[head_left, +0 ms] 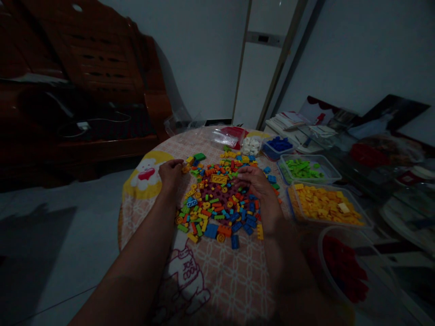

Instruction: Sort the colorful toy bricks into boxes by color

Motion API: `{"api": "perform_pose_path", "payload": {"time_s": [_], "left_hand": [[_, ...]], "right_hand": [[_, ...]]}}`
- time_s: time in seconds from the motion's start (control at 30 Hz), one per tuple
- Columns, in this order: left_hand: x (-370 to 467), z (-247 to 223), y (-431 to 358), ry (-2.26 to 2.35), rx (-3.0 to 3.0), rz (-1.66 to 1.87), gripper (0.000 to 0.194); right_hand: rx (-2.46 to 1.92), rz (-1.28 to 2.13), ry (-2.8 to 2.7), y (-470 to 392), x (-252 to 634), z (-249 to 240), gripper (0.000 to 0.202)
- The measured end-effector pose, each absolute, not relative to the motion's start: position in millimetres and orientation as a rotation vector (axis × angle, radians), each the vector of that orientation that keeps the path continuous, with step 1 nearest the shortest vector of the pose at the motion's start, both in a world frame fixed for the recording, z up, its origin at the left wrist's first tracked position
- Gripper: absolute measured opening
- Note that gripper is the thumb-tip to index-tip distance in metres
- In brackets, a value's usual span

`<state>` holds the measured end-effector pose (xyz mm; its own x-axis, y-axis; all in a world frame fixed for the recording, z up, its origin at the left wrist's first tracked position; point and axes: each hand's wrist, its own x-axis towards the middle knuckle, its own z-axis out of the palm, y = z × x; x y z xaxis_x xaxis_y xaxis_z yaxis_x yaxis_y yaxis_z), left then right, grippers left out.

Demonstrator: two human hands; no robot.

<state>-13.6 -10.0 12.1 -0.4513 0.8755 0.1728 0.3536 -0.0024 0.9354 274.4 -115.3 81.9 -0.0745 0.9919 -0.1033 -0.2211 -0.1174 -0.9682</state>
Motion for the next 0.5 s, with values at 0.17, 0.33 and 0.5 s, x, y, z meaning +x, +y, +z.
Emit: {"api": "perform_pose_path", "payload": {"time_s": [0.17,0.33,0.5], "left_hand": [[-15.2,9.5,-6.7,1.817,1.275,1.451,0.025],[-16.7,6.7,-4.1,1.797,1.260,1.481,0.020],[-17.4,4.0,-3.7,1.798,1.262,1.488,0.021]], "right_hand": [[-1.015,1.148,-0.719,-111.9,282.8,69.0,0.019],[-0.923,0.696,-0.324,-110.5,317.8,70.5,0.031],[-0.963,0.427,-0.114,-105.4,364.5,81.7,0.062]]}}
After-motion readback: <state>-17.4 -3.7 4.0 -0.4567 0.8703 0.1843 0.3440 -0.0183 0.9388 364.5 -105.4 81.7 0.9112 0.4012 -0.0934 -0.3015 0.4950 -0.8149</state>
